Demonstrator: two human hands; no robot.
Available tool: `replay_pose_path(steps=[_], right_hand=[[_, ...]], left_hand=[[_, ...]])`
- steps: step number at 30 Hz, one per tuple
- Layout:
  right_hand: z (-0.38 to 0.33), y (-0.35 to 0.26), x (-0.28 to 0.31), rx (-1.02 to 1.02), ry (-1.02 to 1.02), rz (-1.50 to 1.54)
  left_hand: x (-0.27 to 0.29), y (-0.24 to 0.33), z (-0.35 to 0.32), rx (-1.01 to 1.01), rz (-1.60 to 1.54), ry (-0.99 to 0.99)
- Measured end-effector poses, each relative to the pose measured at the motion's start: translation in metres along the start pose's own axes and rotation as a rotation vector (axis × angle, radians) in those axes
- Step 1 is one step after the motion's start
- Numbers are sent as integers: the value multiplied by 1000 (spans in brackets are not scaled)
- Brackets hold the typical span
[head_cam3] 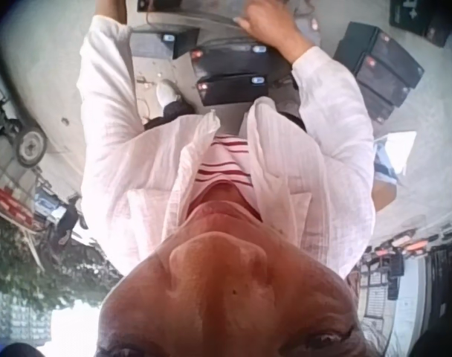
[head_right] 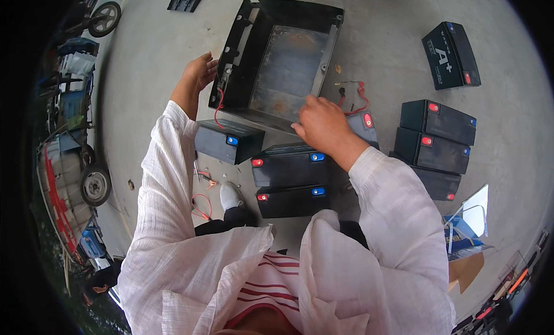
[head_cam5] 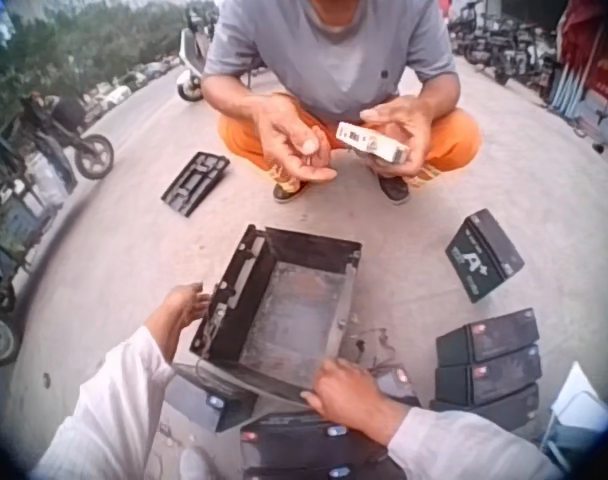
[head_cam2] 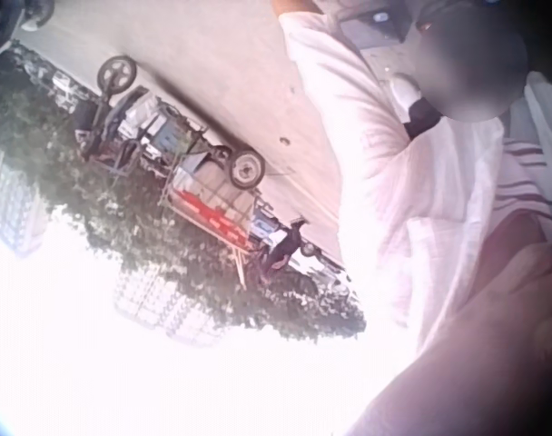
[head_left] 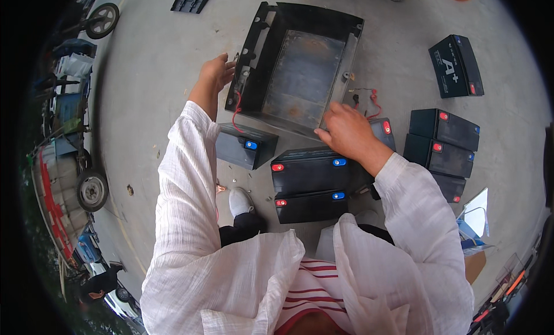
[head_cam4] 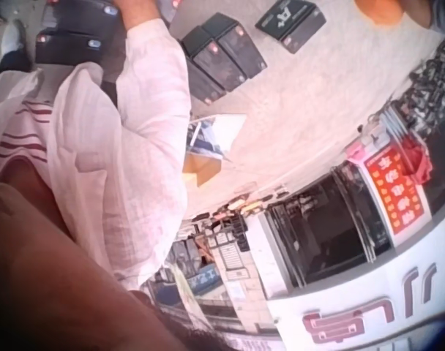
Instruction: The person unpacks several batteries from a cardboard box and places them into a black battery tray. They then use a screwdriver to tighten the terminal connections between the batteries and attach red and black wires to the terminals.
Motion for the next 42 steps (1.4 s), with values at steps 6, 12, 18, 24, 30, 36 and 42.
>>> replay_pose_path(steps=[6, 12, 18, 24, 30, 36, 42], right_hand=[[2, -1, 4, -24, -22, -4], [-1, 2, 10, -56, -57, -21], [-8, 0, 17, 10, 43, 30], [-24, -19, 35, 35, 168, 6], [-44, -118, 8, 228, -30, 80], [-12, -224, -95, 330, 300, -143], [29, -235, -132, 16, 137, -345]], left_hand=[[31, 31, -66, -239, 308, -124], [89, 22, -170, -302, 841, -515], [159, -11, -233, -383, 1199, -507], [153, -18, -245, -745, 1369, -445], [106, -43, -198, -1041, 1436, -574], [90, -55, -185, -1189, 1407, -598], [114, -77, -202, -1194, 1263, -527]])
Point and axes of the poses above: each hand's wrist, its own z-axis towards the middle knuckle, its own x-axis out of the back of the hand, y = z × x, the point moved 4 cm from there along z, towards the middle knuckle, and after that the axes turned 11 degrees about -x, right-handed, at the moved point
